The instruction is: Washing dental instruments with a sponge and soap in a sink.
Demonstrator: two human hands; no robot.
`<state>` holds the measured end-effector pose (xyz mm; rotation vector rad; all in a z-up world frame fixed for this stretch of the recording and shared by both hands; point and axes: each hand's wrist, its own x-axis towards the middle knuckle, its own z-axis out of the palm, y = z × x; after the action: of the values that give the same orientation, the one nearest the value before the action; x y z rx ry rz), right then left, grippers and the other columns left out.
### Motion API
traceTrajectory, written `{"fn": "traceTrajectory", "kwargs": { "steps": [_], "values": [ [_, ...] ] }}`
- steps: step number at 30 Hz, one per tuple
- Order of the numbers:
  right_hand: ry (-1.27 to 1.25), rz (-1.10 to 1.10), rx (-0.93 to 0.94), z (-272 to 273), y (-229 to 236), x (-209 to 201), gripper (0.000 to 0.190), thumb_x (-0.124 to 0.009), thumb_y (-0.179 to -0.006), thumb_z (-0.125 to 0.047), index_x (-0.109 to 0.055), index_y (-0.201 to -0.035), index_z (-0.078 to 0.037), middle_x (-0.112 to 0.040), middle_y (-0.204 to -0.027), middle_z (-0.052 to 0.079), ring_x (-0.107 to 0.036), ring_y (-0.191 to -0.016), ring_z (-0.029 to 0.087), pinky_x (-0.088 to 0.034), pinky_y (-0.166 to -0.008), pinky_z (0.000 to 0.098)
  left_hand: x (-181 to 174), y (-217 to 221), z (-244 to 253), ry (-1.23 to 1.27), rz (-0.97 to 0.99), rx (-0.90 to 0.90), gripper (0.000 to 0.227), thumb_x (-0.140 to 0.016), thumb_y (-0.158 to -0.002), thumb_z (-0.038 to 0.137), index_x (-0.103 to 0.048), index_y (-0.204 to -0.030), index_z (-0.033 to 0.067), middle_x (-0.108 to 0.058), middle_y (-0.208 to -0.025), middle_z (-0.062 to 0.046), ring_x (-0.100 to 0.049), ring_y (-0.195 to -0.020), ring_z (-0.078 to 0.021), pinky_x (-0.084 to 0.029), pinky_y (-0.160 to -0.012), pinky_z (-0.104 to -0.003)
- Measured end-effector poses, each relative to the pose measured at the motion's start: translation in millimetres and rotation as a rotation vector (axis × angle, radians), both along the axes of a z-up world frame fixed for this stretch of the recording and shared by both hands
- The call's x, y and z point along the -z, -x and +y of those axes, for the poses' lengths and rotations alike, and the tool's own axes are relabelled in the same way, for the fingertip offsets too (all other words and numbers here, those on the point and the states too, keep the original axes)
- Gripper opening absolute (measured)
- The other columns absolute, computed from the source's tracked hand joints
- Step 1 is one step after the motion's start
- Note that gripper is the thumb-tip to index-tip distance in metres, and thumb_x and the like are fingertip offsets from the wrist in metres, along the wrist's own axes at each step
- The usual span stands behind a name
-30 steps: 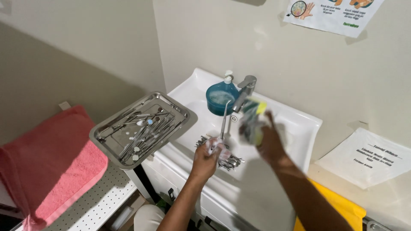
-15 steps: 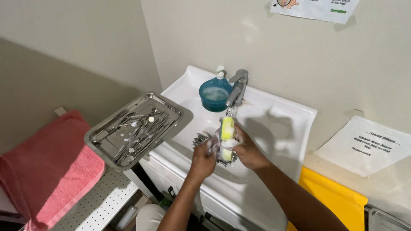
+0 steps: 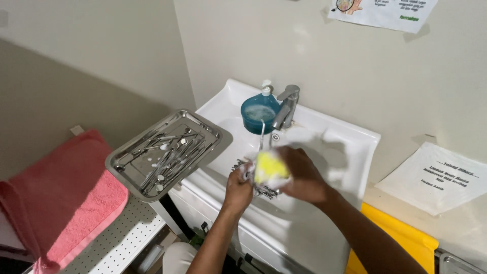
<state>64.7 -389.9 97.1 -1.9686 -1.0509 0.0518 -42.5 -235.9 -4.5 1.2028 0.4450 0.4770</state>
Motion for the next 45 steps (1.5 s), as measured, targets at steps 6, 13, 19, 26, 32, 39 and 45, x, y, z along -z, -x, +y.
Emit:
{"fn": "traceTrajectory", "kwargs": {
  "steps": [6,13,19,26,32,39,45],
  "values": [
    [0.285,-1.127,-0.250,5.9,-11.6,-22.8,0.076,-0.087,-0.056,-0.029,-0.067,-0.129,-0.020,-0.067,-0.118,0.014,-0.063,-0.106,0.028,-0.044,-0.092,0.0501,22.9,-6.6,5.6,-0.444,-0.282,0.050,0.036,-0.055,-0.094,-0.008,-0.067,-0.128,-0.0077,-0.076,-0.106,-0.015,-0.072,-0.092,-0.0165,-0.059,-0.082,-0.028],
    [0.091,-1.272,0.155,5.6,-24.5,-84.9,0.056,-0.085,-0.075,-0.025,-0.071,-0.128,-0.021,-0.066,-0.122,0.018,-0.062,-0.105,0.029,-0.041,-0.095,0.0517,-3.8,0.7,-3.4,-0.274,-0.061,0.072,0.037,-0.056,-0.096,-0.001,-0.060,-0.133,-0.0014,-0.076,-0.102,-0.011,-0.078,-0.090,-0.0183,-0.063,-0.082,-0.029],
    [0.213,-0.931,-0.266,-0.1,-7.9,-48.0,0.053,-0.075,-0.077,-0.013,-0.070,-0.127,-0.027,-0.069,-0.110,0.008,-0.065,-0.099,0.025,-0.047,-0.092,0.0426,11.8,-2.6,2.5,-0.287,-0.101,0.050,0.034,-0.054,-0.098,0.000,-0.063,-0.131,-0.0018,-0.077,-0.105,-0.012,-0.076,-0.091,-0.0169,-0.061,-0.081,-0.029],
    [0.126,-1.358,-0.088,7.2,-43.2,-65.9,0.048,-0.081,-0.083,-0.013,-0.072,-0.127,-0.029,-0.068,-0.111,0.009,-0.064,-0.100,0.022,-0.044,-0.094,0.0512,-22.2,10.0,-4.6,-0.305,0.030,0.110,0.035,-0.057,-0.100,0.007,-0.063,-0.135,0.0052,-0.080,-0.101,-0.010,-0.075,-0.090,-0.0148,-0.059,-0.083,-0.028],
    [0.013,-1.020,-0.035,0.6,-24.3,-66.2,0.064,-0.078,-0.063,-0.012,-0.068,-0.126,-0.016,-0.068,-0.118,0.018,-0.062,-0.112,0.034,-0.043,-0.097,0.0528,8.5,-5.2,2.3,-0.141,-0.115,0.054,0.033,-0.056,-0.099,0.002,-0.063,-0.132,-0.0002,-0.076,-0.100,-0.010,-0.075,-0.088,-0.0166,-0.059,-0.080,-0.028],
    [0.084,-1.244,-0.423,-1.6,-32.7,-37.7,0.066,-0.078,-0.067,-0.011,-0.066,-0.129,-0.029,-0.068,-0.121,0.017,-0.063,-0.104,0.034,-0.045,-0.097,0.0489,13.8,-3.2,4.0,-0.257,-0.181,0.121,0.029,-0.055,-0.101,-0.001,-0.065,-0.127,-0.0032,-0.075,-0.103,-0.011,-0.074,-0.086,-0.0168,-0.060,-0.079,-0.029],
    [-0.097,-1.086,-0.053,3.6,-44.9,-48.1,0.053,-0.073,-0.081,-0.009,-0.051,-0.129,-0.016,-0.064,-0.122,0.012,-0.068,-0.110,0.033,-0.050,-0.097,0.0482,-5.4,0.4,-5.4,-0.182,-0.176,0.059,0.030,-0.059,-0.099,0.002,-0.064,-0.128,-0.0020,-0.073,-0.102,-0.010,-0.076,-0.084,-0.0180,-0.062,-0.073,-0.028]
  ]
}}
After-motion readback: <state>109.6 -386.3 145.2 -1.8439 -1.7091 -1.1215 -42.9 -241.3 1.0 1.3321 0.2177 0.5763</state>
